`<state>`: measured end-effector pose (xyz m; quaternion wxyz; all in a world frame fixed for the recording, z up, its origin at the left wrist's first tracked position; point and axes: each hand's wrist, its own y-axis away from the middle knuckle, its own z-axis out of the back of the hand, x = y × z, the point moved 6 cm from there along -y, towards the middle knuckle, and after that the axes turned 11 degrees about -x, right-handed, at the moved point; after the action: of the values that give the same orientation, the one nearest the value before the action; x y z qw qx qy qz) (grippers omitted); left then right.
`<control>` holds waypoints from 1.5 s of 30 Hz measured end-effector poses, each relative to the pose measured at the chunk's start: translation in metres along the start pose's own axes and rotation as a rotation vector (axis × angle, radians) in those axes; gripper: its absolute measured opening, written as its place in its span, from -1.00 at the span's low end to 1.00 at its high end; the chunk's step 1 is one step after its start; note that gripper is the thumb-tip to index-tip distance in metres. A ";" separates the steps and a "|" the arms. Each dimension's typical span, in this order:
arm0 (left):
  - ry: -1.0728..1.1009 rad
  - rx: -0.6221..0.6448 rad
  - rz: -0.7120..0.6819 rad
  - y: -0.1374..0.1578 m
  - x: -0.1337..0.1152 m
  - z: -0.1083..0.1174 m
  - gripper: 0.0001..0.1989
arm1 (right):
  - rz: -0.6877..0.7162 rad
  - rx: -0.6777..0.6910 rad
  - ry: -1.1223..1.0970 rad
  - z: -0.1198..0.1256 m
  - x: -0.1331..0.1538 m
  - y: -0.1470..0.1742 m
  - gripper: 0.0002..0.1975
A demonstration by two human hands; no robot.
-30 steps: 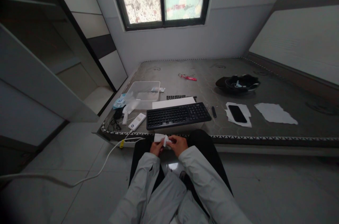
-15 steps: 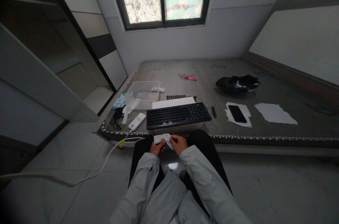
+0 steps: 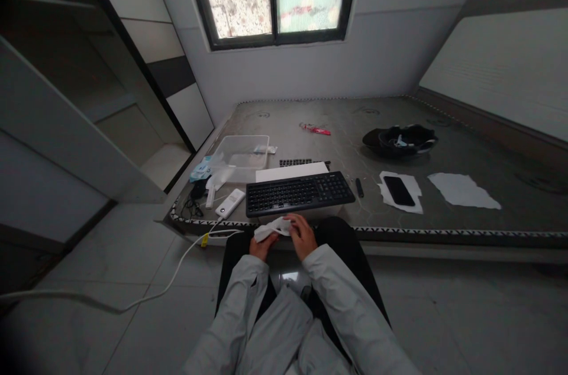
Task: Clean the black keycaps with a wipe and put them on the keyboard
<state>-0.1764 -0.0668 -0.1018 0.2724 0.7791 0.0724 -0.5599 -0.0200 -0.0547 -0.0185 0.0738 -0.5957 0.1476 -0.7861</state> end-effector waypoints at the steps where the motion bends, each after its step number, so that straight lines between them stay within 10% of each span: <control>1: 0.005 -0.005 -0.006 0.000 -0.001 0.000 -0.57 | 0.025 0.038 0.023 -0.003 0.001 0.001 -0.72; 16: -0.018 0.055 -0.026 0.000 0.003 0.001 -0.50 | -0.007 0.057 0.213 -0.005 -0.019 0.003 -0.79; 45: -0.058 0.077 0.009 -0.012 0.011 -0.008 -0.49 | -0.239 -0.268 -0.120 0.023 -0.026 -0.012 -0.68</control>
<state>-0.1705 -0.0545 -0.1142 0.2467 0.7729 0.0392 -0.5833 0.0098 -0.0385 -0.0332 -0.0914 -0.6592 0.1746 -0.7257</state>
